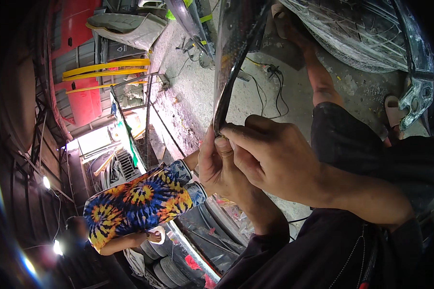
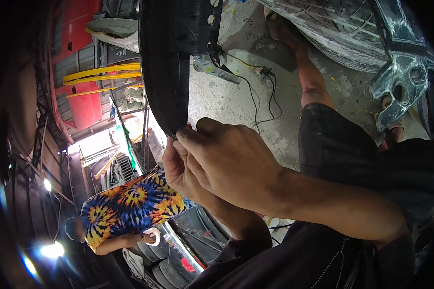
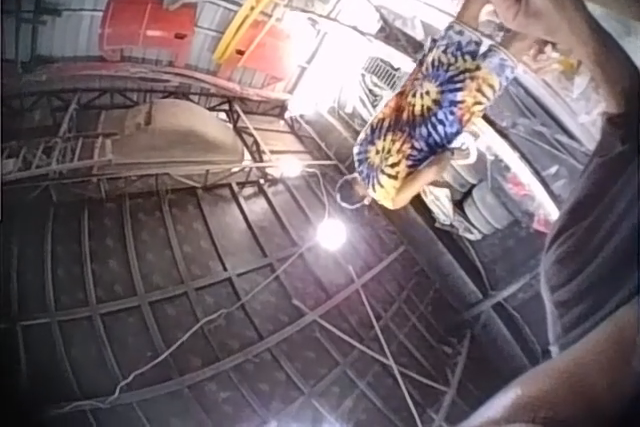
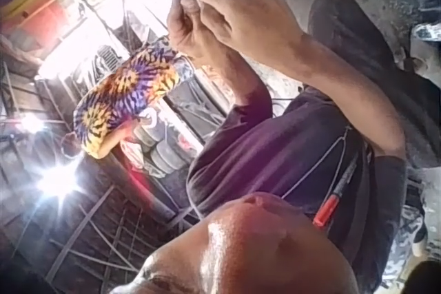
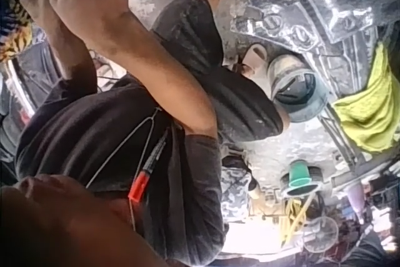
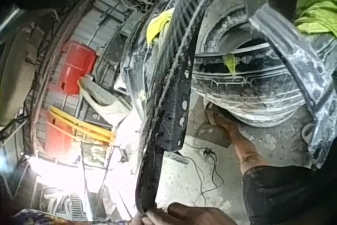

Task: The recorder prepares a carbon fiber or painted car fender by spraying it and attaching small components or brackets using tools.

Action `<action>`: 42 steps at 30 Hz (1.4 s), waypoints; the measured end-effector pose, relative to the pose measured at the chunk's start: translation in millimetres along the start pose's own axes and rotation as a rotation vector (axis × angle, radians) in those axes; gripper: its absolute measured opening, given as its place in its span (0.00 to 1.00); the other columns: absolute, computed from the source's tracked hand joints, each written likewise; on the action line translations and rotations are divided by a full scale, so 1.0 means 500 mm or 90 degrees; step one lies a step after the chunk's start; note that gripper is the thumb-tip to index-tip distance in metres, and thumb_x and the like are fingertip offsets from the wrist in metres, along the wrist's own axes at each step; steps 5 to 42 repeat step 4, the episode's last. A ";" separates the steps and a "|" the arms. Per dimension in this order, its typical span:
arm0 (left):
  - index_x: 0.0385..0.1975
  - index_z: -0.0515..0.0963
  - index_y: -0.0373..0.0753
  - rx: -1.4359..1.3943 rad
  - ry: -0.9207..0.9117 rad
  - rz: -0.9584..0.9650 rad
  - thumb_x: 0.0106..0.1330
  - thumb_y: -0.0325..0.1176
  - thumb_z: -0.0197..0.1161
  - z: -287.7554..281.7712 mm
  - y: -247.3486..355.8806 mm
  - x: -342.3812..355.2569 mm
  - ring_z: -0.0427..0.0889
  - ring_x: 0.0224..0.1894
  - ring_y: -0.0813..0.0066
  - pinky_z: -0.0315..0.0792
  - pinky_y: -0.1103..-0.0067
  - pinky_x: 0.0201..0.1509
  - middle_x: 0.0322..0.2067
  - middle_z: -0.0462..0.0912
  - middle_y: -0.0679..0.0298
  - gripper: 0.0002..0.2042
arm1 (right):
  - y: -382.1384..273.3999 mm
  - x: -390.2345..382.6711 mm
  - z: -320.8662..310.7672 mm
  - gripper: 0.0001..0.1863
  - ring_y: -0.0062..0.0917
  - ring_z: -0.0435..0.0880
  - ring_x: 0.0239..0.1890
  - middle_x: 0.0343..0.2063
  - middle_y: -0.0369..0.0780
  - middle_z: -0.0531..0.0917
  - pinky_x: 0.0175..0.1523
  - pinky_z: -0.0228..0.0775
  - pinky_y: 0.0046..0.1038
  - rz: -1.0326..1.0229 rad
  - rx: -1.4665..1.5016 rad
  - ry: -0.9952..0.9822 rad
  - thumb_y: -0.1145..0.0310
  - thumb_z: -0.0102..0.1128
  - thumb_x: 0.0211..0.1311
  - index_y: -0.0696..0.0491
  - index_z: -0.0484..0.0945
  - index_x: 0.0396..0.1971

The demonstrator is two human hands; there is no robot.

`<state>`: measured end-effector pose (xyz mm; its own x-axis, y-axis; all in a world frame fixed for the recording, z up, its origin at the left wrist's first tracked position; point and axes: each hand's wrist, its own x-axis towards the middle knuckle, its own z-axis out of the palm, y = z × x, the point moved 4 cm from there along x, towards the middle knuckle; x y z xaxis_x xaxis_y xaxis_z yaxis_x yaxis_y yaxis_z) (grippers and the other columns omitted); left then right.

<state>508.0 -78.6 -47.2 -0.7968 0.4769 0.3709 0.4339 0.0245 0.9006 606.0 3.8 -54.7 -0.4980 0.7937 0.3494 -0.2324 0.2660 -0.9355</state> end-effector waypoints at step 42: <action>0.49 0.77 0.27 0.009 -0.022 0.006 0.69 0.25 0.59 -0.005 0.019 -0.037 0.84 0.41 0.72 0.77 0.81 0.46 0.42 0.84 0.49 0.12 | -0.018 -0.032 -0.026 0.17 0.36 0.80 0.21 0.24 0.44 0.78 0.26 0.72 0.35 0.020 0.011 -0.013 0.76 0.60 0.53 0.58 0.78 0.46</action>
